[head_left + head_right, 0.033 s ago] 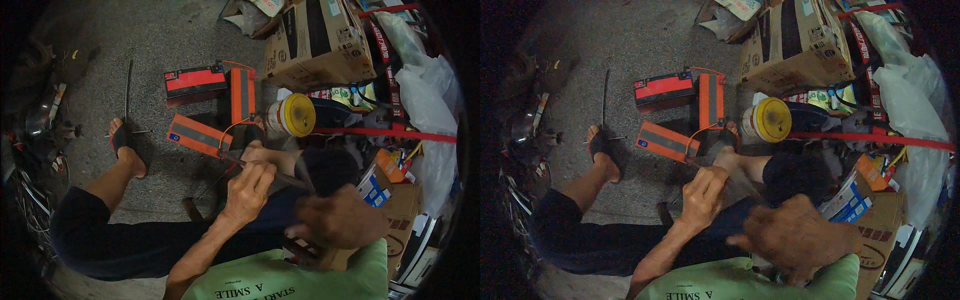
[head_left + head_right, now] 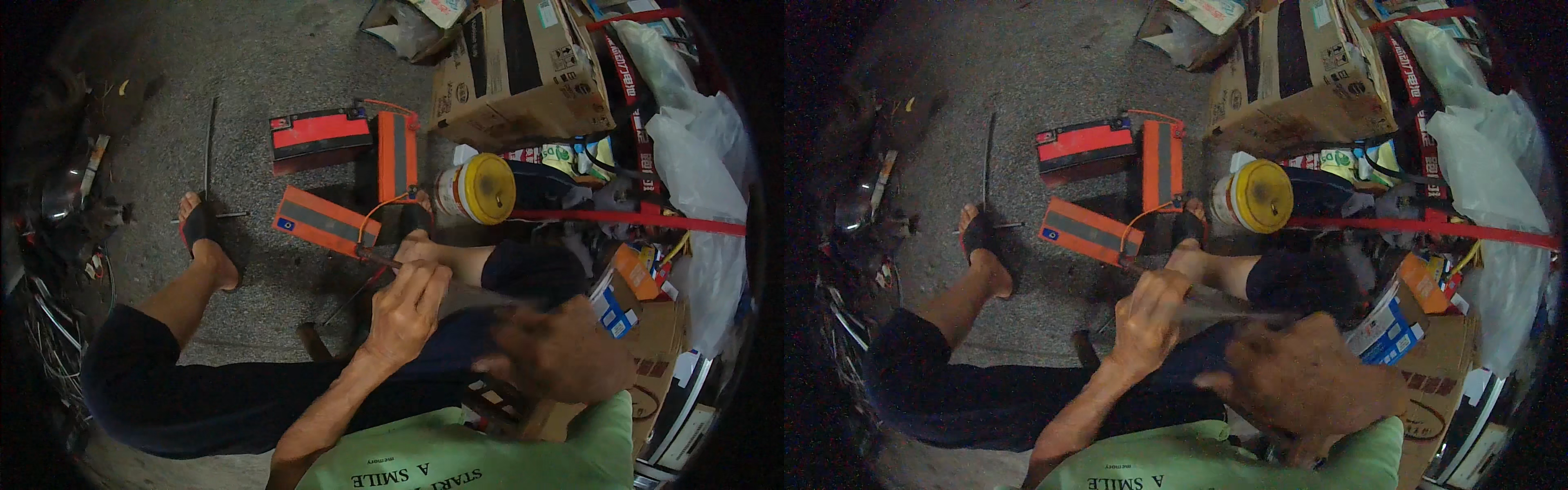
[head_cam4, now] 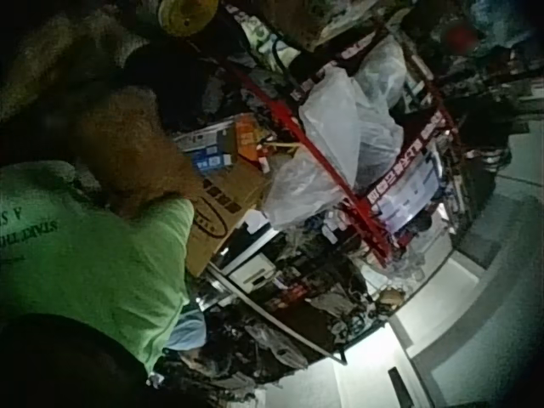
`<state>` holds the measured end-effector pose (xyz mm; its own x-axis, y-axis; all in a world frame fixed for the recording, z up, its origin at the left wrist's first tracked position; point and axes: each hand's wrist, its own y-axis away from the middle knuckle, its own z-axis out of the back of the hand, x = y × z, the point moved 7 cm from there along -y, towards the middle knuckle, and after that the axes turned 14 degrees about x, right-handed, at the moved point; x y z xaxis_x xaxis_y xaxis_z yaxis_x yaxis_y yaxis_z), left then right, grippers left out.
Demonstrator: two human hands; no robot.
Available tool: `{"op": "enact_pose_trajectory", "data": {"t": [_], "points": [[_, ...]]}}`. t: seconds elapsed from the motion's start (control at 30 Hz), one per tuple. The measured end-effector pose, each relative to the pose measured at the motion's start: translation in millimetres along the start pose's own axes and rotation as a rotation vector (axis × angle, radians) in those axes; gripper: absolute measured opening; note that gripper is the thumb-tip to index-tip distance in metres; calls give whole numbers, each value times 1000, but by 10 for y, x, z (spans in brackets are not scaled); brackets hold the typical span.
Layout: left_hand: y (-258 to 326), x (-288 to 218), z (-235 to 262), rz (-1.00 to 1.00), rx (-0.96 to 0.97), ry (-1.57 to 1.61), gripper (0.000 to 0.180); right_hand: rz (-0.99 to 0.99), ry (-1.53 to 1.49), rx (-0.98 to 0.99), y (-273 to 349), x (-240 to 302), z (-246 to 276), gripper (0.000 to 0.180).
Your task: The person sits on the floor and connects red and black wires to the terminals of three rectangular battery packs. They use a metal rod to tighten the connections and inspect the setup.
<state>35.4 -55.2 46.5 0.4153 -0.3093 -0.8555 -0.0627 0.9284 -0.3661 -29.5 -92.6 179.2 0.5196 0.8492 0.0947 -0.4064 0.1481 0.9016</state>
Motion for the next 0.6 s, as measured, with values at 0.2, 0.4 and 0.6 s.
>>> {"op": "enact_pose_trajectory", "data": {"t": [0.2, 0.4, 0.6], "points": [[36, 62, 61, 53, -25, 17, 36, 110, -138, -584, 144, 12, 465, 50], [100, 16, 25, 7, -53, 42, 40, 527, -160, -358, 269, 36, 386, 50], [48, 44, 32, 68, -8, 32, 34, 235, -208, -572, 261, -39, 362, 47]]}}
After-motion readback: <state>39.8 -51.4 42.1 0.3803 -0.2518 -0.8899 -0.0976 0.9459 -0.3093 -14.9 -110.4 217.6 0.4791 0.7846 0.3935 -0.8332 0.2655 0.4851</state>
